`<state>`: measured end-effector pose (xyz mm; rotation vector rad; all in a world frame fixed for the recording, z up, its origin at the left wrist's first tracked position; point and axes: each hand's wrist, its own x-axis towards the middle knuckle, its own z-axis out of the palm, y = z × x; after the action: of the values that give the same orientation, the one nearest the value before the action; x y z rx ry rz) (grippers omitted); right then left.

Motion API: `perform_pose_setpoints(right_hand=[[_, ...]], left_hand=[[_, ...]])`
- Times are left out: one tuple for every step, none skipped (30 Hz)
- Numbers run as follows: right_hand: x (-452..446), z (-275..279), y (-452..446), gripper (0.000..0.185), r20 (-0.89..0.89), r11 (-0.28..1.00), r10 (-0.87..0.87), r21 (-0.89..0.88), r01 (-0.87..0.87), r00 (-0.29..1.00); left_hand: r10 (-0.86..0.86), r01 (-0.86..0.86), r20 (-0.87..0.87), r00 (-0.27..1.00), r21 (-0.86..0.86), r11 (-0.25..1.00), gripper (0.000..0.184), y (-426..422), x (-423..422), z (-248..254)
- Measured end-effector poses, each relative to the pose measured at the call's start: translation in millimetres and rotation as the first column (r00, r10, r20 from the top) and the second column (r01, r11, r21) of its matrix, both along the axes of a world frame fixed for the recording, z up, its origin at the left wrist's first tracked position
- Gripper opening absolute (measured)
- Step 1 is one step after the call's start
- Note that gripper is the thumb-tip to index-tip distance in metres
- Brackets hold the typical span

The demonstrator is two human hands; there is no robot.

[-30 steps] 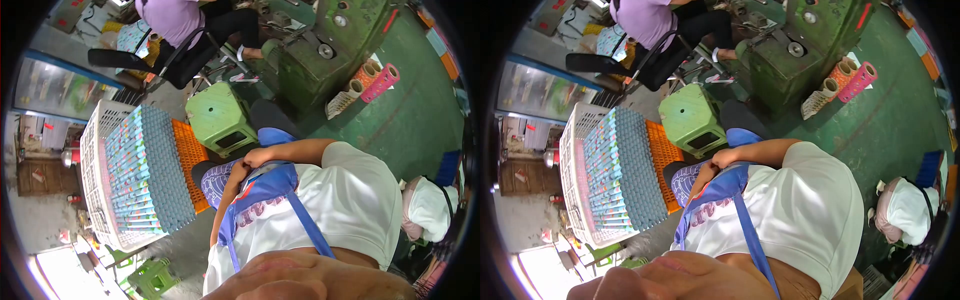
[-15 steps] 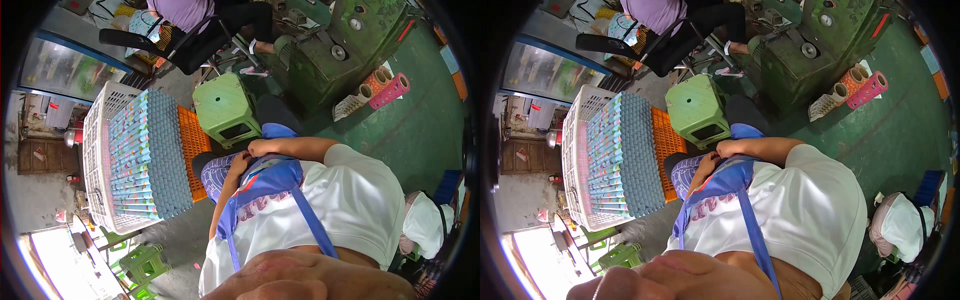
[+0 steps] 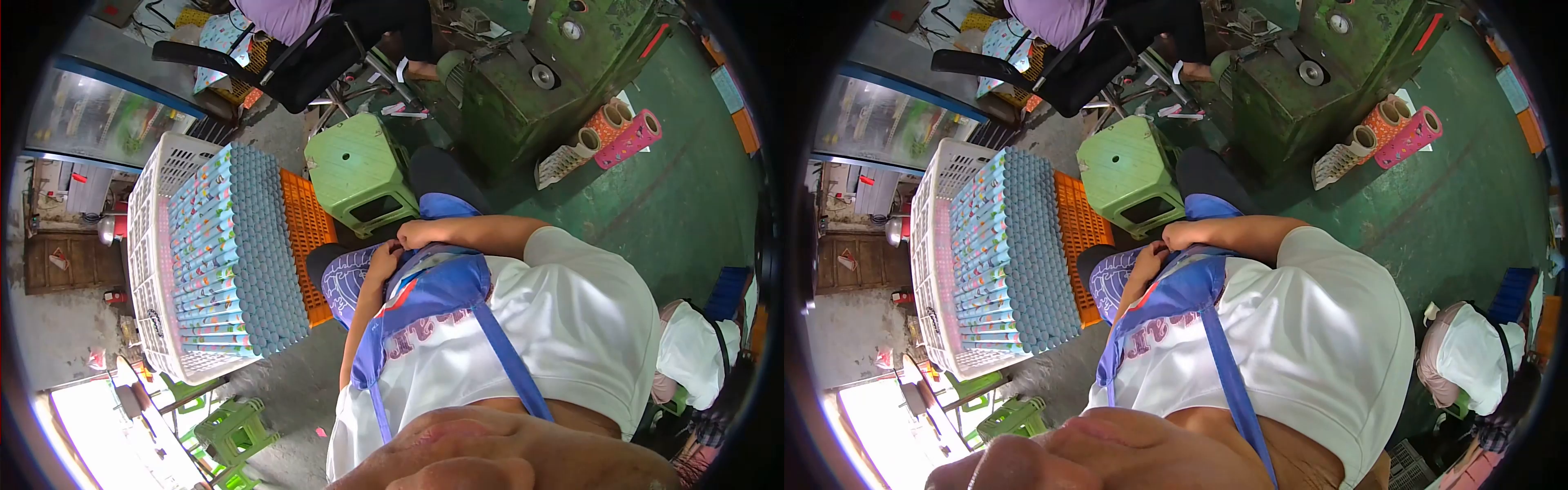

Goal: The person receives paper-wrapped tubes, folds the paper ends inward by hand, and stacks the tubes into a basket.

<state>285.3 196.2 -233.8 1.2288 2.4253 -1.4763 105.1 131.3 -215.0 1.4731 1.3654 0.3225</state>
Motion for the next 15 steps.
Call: perform_pose_setpoints(right_hand=[[-0.3,-0.1,-0.1,0.014,0.006,1.0,0.001,0.001,-0.001,1.0],[-0.4,0.4,0.1,0.014,0.006,1.0,0.0,0.001,0.0,1.0],[-0.4,0.9,0.5,0.014,0.015,1.0,0.01,-0.004,-0.01,1.0],[-0.4,1.4,0.8,0.014,0.025,1.0,0.02,-0.01,-0.019,0.999],[-0.4,1.7,1.1,0.016,0.035,0.999,0.029,-0.015,-0.029,0.999],[-0.3,2.0,1.2,0.016,0.035,0.999,0.027,-0.017,-0.027,0.999],[0.0,2.4,1.4,0.016,0.036,0.999,0.029,-0.017,-0.028,0.999],[0.3,2.9,1.8,0.016,0.037,0.999,0.03,-0.017,-0.029,0.999],[0.4,3.2,1.5,0.017,0.037,0.999,0.031,-0.018,-0.031,0.999],[0.4,3.4,1.3,0.017,0.039,0.999,0.03,-0.021,-0.029,0.999],[0.5,3.6,1.4,0.016,0.038,1.0,0.025,-0.019,-0.024,0.999],[0.7,3.4,1.2,0.016,0.038,1.0,0.02,-0.017,-0.02,0.999],[1.4,3.2,1.2,0.015,0.039,1.0,0.015,-0.015,-0.014,0.999],[2.0,3.1,1.4,0.015,0.042,1.0,0.011,-0.017,-0.01,0.999],[2.2,3.0,1.4,0.015,0.034,1.0,0.012,-0.018,-0.012,0.999]], left_hand=[[0.001,-0.001,-0.003,1.0,0.007,1.0,0.032,-0.6,0.4,2.2],[0.002,-0.002,-0.006,1.0,0.013,1.0,0.032,-1.2,0.2,2.2],[0.004,-0.004,-0.008,1.0,0.02,1.0,0.031,-1.5,0.2,2.1],[0.003,-0.003,-0.008,1.0,0.019,1.0,0.031,-1.6,0.3,1.9],[0.007,-0.007,-0.012,1.0,0.017,1.0,0.031,-1.4,0.5,1.6],[0.011,-0.011,-0.016,1.0,0.015,1.0,0.031,-1.0,0.8,1.2],[0.014,-0.014,-0.02,1.0,0.013,1.0,0.03,-0.6,0.8,-0.9],[0.012,-0.012,-0.019,1.0,0.012,1.0,0.03,0.3,0.6,-3.0],[0.015,-0.015,-0.003,1.0,0.009,1.0,0.03,0.5,0.3,-5.2],[0.019,-0.019,0.013,1.0,0.006,1.0,0.03,0.7,0.0,-7.5],[0.021,-0.021,0.029,0.999,0.003,1.0,0.03,0.8,-0.3,-9.8],[0.019,-0.019,0.031,0.999,0.0,1.0,0.03,0.8,0.2,-9.5],[0.015,-0.015,0.025,1.0,0.002,1.0,0.03,1.2,0.7,-9.1],[0.011,-0.011,0.019,1.0,0.005,1.0,0.03,1.9,1.2,-8.7],[0.007,-0.007,0.012,1.0,0.008,1.0,0.03,2.4,1.6,-8.2]])
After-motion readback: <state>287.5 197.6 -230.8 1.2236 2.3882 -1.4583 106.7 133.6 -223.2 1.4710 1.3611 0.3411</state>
